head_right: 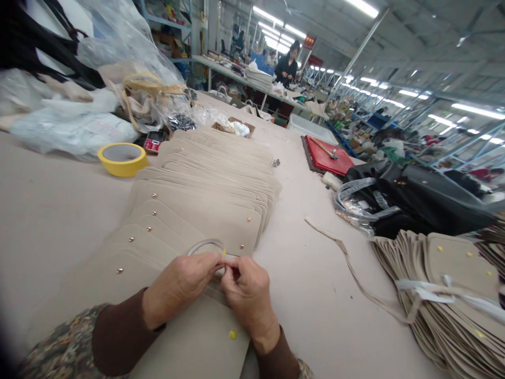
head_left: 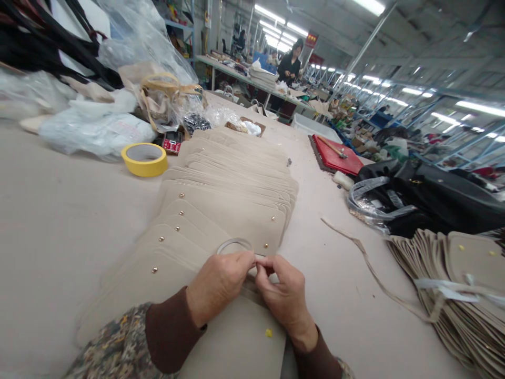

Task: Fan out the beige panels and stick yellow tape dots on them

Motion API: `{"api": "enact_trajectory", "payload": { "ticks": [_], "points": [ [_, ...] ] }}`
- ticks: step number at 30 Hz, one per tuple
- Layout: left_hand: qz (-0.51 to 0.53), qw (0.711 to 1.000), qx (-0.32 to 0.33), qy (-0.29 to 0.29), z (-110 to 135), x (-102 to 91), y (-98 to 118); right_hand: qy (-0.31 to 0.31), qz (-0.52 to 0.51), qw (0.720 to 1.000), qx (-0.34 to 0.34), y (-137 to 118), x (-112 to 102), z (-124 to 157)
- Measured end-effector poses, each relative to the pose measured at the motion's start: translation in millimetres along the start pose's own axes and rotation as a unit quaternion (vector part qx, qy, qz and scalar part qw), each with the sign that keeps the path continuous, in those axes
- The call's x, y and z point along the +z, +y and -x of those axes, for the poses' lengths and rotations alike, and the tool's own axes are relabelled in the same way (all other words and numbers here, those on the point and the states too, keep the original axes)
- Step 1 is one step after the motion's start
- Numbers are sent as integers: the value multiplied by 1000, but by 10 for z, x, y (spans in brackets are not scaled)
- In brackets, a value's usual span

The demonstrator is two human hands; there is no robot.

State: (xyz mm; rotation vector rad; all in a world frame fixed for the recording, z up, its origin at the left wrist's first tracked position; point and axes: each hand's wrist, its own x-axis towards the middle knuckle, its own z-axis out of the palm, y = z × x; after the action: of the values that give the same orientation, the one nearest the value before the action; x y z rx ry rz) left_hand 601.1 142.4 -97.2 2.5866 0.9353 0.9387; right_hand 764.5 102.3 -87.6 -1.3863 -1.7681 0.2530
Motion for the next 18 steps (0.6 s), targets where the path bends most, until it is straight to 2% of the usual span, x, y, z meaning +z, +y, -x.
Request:
{"api": "enact_trajectory", "payload": {
  "ticks": [2,4,7,9,12,15,18],
  "points": [
    [-4,1000,14,14,-28,-29,33,-15,-96,986,136,-26,19,-4],
    [5,999,34,30,-46,-58,76,-32,-194,946,258,-8,30,-20],
    [8,997,53,53,-72,-99,122,-16,-269,896,353,110,-1,-66],
    [-25,998,42,47,-108,-113,97,10,-273,887,372,212,-59,-102],
    [-118,993,3,-13,-190,-84,-41,32,-246,898,364,318,-160,-139],
    [-184,979,-2,-83,-244,-7,-195,28,-227,905,360,354,-204,-144],
    [-192,974,6,-120,-233,48,-242,0,-218,905,365,379,-184,-110]
  ]
}}
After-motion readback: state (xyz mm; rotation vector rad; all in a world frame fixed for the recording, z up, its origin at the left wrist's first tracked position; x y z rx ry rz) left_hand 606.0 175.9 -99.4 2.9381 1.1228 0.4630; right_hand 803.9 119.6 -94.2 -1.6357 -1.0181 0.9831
